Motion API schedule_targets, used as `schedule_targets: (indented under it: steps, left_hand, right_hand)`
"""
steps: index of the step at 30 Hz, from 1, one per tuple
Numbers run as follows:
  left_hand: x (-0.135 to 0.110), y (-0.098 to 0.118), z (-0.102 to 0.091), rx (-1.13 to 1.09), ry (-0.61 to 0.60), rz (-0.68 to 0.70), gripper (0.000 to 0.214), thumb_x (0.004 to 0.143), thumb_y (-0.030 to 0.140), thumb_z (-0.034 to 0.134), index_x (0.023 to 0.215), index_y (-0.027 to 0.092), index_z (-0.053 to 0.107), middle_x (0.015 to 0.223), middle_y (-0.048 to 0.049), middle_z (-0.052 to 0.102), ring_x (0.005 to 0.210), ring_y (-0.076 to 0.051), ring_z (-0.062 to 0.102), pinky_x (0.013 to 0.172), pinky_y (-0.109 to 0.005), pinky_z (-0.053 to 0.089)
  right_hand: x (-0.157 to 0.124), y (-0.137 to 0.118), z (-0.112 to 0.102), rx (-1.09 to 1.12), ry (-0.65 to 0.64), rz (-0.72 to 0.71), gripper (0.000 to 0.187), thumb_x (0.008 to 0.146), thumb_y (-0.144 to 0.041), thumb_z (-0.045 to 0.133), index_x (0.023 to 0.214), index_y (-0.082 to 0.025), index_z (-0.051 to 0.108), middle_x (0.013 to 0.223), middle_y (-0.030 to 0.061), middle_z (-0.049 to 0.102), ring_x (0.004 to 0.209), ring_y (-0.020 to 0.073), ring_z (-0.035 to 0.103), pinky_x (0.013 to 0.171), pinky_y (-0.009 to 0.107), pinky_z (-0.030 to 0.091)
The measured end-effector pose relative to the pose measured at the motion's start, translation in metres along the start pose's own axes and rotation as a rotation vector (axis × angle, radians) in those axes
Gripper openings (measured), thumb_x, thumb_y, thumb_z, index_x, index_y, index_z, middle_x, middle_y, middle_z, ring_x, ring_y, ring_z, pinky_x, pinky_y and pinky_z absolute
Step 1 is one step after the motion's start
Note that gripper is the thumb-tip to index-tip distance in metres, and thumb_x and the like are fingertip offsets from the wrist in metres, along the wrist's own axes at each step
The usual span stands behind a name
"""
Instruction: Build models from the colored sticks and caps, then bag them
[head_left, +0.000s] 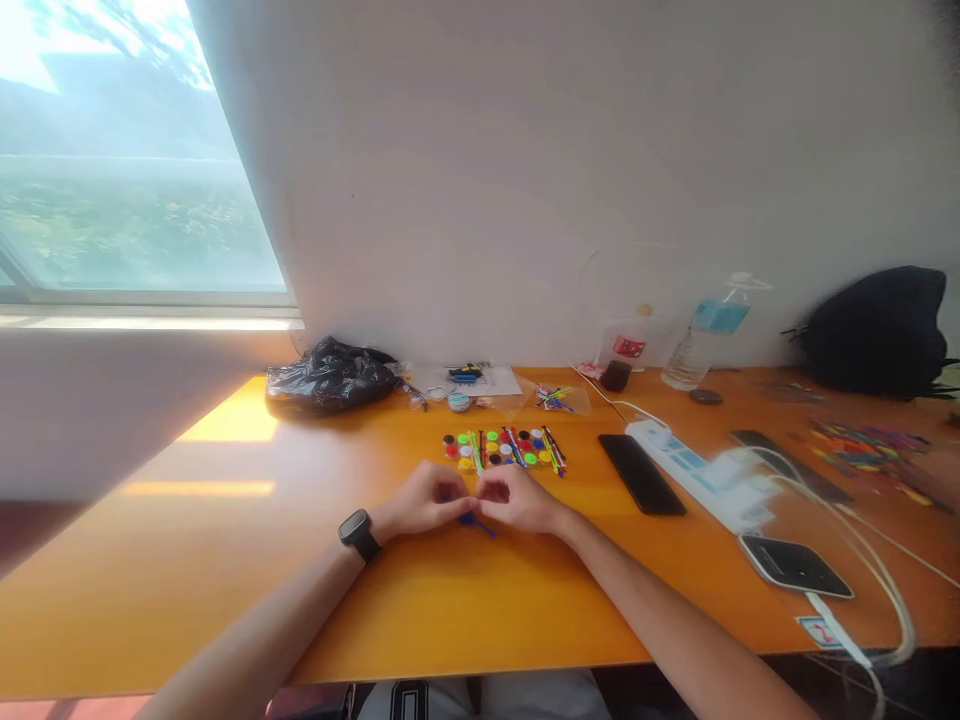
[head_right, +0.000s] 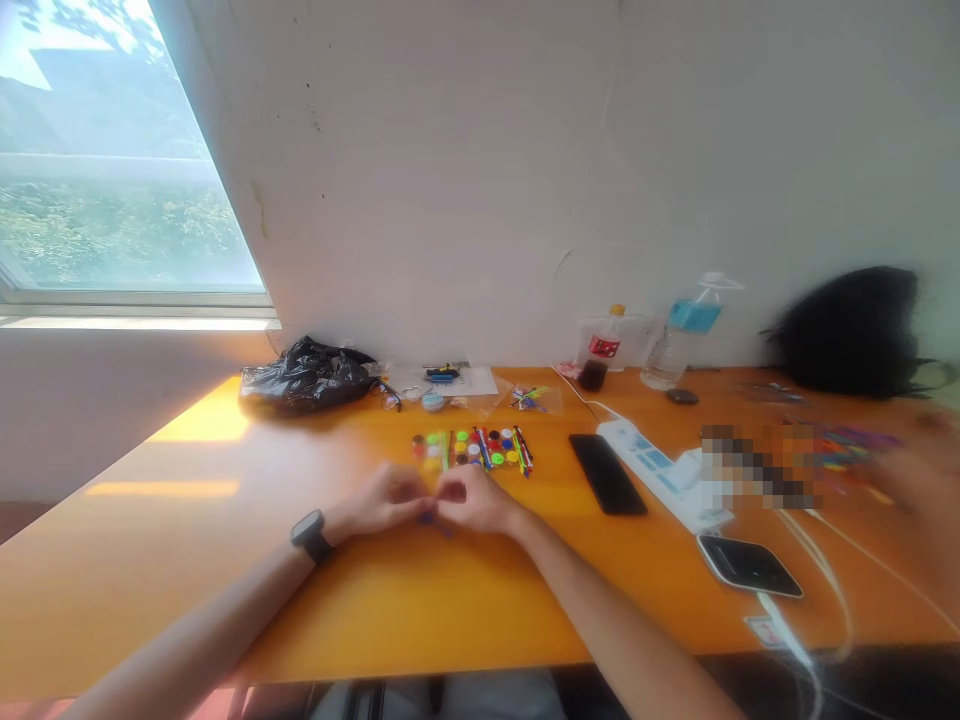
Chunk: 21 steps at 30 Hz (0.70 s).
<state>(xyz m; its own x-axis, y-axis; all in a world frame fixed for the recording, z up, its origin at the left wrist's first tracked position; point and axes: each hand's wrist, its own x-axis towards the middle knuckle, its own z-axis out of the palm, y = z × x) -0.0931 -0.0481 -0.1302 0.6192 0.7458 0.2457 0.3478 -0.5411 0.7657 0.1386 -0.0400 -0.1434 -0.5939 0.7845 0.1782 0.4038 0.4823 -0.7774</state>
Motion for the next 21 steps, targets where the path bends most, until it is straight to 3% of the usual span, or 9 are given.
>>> schedule_targets:
  steps: [4,6,11,16,21]
  left_hand:
    - [0.004,-0.010,-0.002,0.186,0.223,-0.026,0.024,0.095,0.033,0.058,0.093,0.015,0.075,0.075,-0.0026,0.066,0.066,-0.013,0.052,0.062,-0.023,0.039]
    - [0.006,-0.015,-0.003,0.245,0.281,-0.073,0.024,0.093,0.031,0.058,0.103,0.017,0.075,0.072,-0.0011,0.062,0.065,-0.014,0.052,0.062,-0.023,0.038]
    - [0.009,-0.017,-0.004,0.322,0.293,-0.187,0.029,0.091,0.035,0.059,0.110,0.019,0.075,0.066,0.0013,0.056,0.059,-0.014,0.049,0.059,-0.024,0.034]
    - [0.013,-0.009,-0.003,0.353,0.263,-0.258,0.037,0.091,0.047,0.062,0.112,0.021,0.077,0.063,0.0011,0.057,0.056,-0.014,0.048,0.057,-0.024,0.032]
    - [0.017,-0.012,-0.001,0.361,0.264,-0.273,0.039,0.088,0.052,0.067,0.108,0.022,0.079,0.065,-0.0007,0.061,0.057,-0.014,0.048,0.057,-0.024,0.031]
  right_hand:
    - [0.001,0.000,-0.001,-0.335,0.261,-0.038,0.005,0.088,-0.017,0.064,0.086,-0.018,0.069,0.077,-0.0005,0.065,0.070,0.0133,0.056,0.065,0.023,0.037]
    - [0.003,0.003,0.000,-0.453,0.311,-0.027,0.006,0.090,-0.018,0.064,0.092,-0.019,0.070,0.084,0.0009,0.069,0.075,0.0147,0.059,0.068,0.024,0.038]
    - [0.011,0.006,0.010,-0.637,0.312,-0.008,0.009,0.094,-0.019,0.063,0.100,-0.020,0.069,0.098,0.0040,0.072,0.092,0.0188,0.065,0.078,0.026,0.041]
    - [0.013,-0.001,0.019,-0.793,0.291,0.031,0.013,0.100,-0.022,0.056,0.092,-0.018,0.067,0.092,0.0065,0.070,0.089,0.0203,0.063,0.077,0.029,0.041]
    - [0.014,-0.006,0.020,-0.846,0.246,0.052,0.018,0.104,-0.024,0.052,0.096,-0.018,0.068,0.096,0.0071,0.071,0.091,0.0203,0.064,0.078,0.029,0.041]
